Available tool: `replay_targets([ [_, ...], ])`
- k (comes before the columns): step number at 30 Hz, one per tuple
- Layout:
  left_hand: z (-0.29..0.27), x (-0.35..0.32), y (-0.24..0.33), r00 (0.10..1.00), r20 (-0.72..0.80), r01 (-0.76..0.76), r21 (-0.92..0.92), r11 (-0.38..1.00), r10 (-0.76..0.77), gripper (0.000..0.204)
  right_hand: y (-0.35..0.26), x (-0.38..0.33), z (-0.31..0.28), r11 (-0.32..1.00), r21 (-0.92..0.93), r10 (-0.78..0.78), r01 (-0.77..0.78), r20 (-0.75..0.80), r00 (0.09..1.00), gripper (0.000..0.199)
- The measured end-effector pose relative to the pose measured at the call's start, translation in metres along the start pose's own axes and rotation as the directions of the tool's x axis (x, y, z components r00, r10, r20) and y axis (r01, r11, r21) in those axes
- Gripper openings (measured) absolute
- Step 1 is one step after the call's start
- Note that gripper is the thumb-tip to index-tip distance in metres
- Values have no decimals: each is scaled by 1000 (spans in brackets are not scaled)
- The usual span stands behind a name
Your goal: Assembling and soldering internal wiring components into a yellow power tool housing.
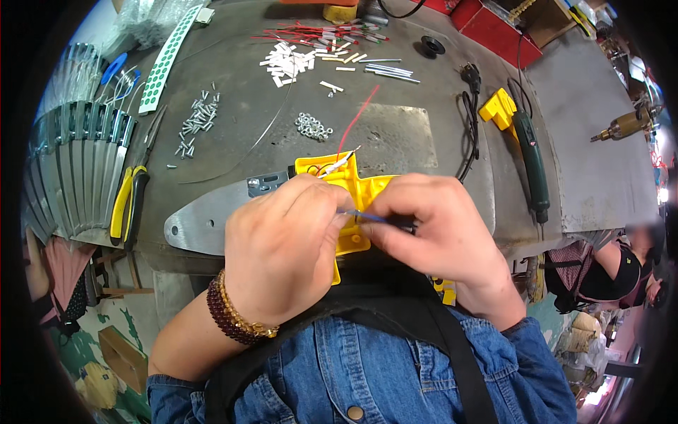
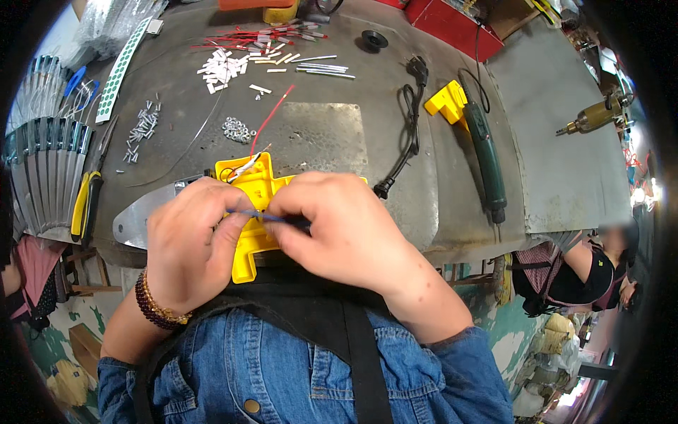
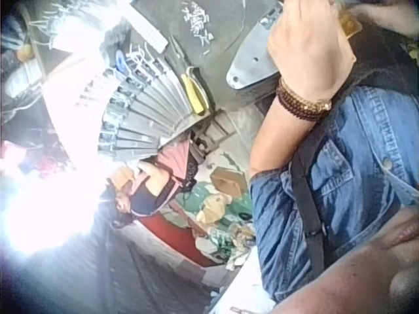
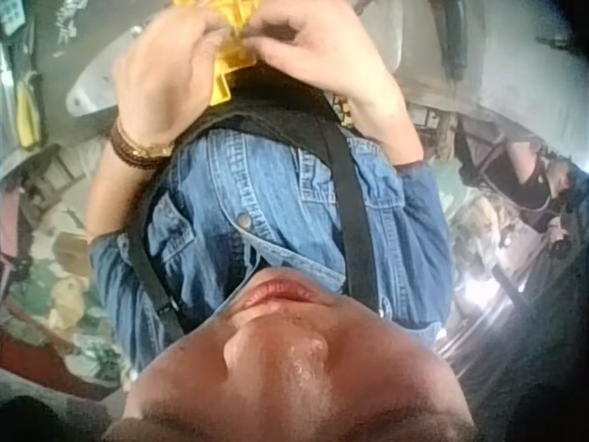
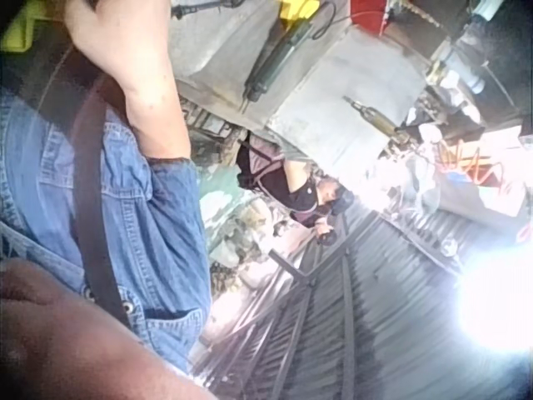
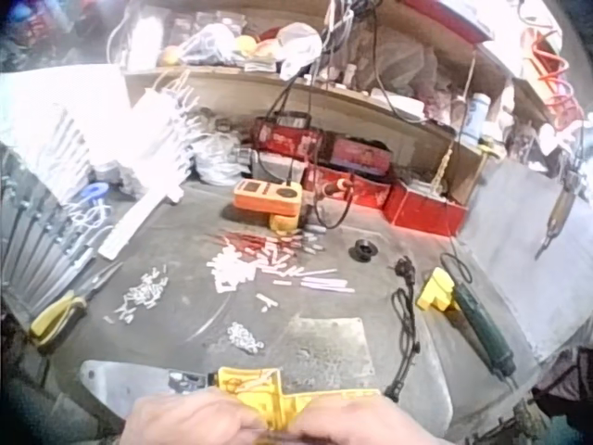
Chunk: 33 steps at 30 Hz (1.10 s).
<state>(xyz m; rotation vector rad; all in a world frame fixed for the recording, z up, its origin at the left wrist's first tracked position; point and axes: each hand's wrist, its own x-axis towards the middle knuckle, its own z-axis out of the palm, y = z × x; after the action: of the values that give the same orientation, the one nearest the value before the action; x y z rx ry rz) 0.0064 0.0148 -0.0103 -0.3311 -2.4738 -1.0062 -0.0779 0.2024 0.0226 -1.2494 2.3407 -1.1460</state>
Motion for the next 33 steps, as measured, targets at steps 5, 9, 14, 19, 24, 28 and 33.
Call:
replay_targets([
  [5,-2,0,2,997,44,-56,-26,998,57,11,-3,1,4,977,100,200,-187,-130,971,8],
  [9,-2,1,4,999,31,-43,2,999,43,11,5,-5,4,972,200,-107,126,-103,989,10],
  [14,-1,-2,3,1000,10,-19,-40,999,20,13,4,-5,6,999,32,2,-1,-47,999,16],
  [19,-3,0,-1,998,-10,-68,-54,996,68,15,5,-7,10,994,94,-39,53,-143,989,14],
  [24,-6,0,-3,997,83,4,-154,988,9,15,9,-10,15,993,51,-95,107,-198,976,13],
  [28,0,-4,-10,998,44,-35,-134,990,41,16,11,-9,17,973,-125,-216,191,-227,950,15],
  [33,2,-3,-6,996,-3,-95,-6,996,95,17,15,-12,23,945,-235,-285,228,-244,927,19],
])
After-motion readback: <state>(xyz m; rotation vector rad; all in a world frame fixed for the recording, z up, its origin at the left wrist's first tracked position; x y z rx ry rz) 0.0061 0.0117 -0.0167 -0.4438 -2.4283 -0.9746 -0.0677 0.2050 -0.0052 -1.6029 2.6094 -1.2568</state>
